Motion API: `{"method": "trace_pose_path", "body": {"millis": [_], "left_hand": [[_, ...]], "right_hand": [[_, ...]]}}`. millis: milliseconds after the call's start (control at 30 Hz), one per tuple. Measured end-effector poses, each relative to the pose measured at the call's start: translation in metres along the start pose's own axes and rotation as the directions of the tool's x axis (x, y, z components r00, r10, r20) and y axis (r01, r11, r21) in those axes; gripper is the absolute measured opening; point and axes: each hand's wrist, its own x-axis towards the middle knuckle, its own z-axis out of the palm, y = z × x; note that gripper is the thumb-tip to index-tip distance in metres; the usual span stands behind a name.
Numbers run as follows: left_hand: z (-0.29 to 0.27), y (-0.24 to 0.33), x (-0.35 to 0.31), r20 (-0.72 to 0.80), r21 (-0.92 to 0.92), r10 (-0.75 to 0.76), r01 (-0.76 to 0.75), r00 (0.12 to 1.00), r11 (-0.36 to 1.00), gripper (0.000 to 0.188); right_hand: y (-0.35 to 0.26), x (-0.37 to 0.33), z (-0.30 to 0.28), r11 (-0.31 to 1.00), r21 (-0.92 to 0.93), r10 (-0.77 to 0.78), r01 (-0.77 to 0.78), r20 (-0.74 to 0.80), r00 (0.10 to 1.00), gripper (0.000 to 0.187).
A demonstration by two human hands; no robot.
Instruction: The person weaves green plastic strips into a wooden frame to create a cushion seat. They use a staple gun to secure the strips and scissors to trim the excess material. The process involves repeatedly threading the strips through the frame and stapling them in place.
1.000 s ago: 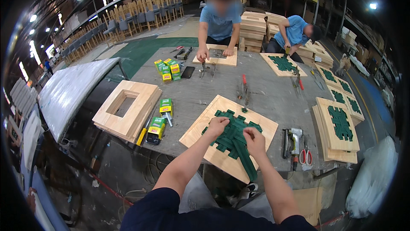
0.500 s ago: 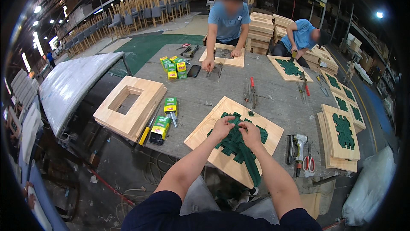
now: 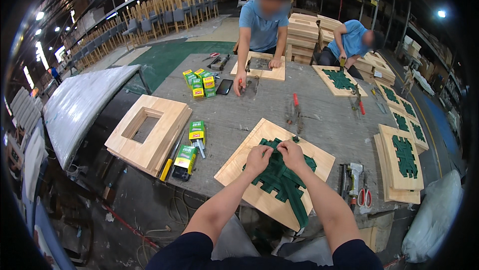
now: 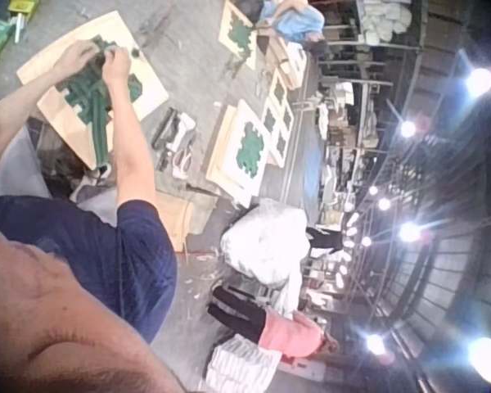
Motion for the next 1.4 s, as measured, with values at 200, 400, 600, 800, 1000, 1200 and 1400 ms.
{"method": "trace_pose_path", "body": {"millis": [200,400,600,800,1000,1200,1400], "left_hand": [[0.000,-0.040,0.016,-0.110,0.115,0.002,0.011,0.994,0.993,0.029],[0.020,-0.038,0.014,-0.008,0.386,0.043,-0.037,0.999,0.922,0.043],[0.021,-0.039,0.015,0.132,0.533,-0.047,-0.031,0.990,0.845,0.054],[0.024,-0.037,0.020,0.222,0.620,-0.113,-0.051,0.969,0.783,0.058],[0.032,-0.028,0.022,0.254,0.662,-0.128,-0.076,0.959,0.746,0.060],[0.027,-0.035,0.020,0.244,0.678,-0.150,-0.059,0.958,0.733,0.057],[0.032,-0.009,0.024,0.275,0.707,-0.270,-0.004,0.923,0.707,0.058]], "right_hand": [[0.032,0.066,0.027,0.971,-0.130,0.218,-0.203,0.122,0.968,0.016],[0.065,0.100,0.050,0.928,-0.207,0.344,-0.310,0.156,0.926,0.016],[0.061,0.104,0.057,0.930,-0.239,0.319,-0.279,0.149,0.936,0.015],[0.058,0.107,0.059,0.930,-0.243,0.318,-0.277,0.149,0.936,0.016],[0.062,0.098,0.051,0.923,-0.109,0.373,-0.368,0.024,0.928,0.022],[0.056,0.019,0.006,0.887,0.385,0.350,-0.257,-0.193,0.917,0.024],[0.109,-0.130,-0.174,0.700,-0.199,0.440,-0.686,-0.637,0.634,0.028]]}}
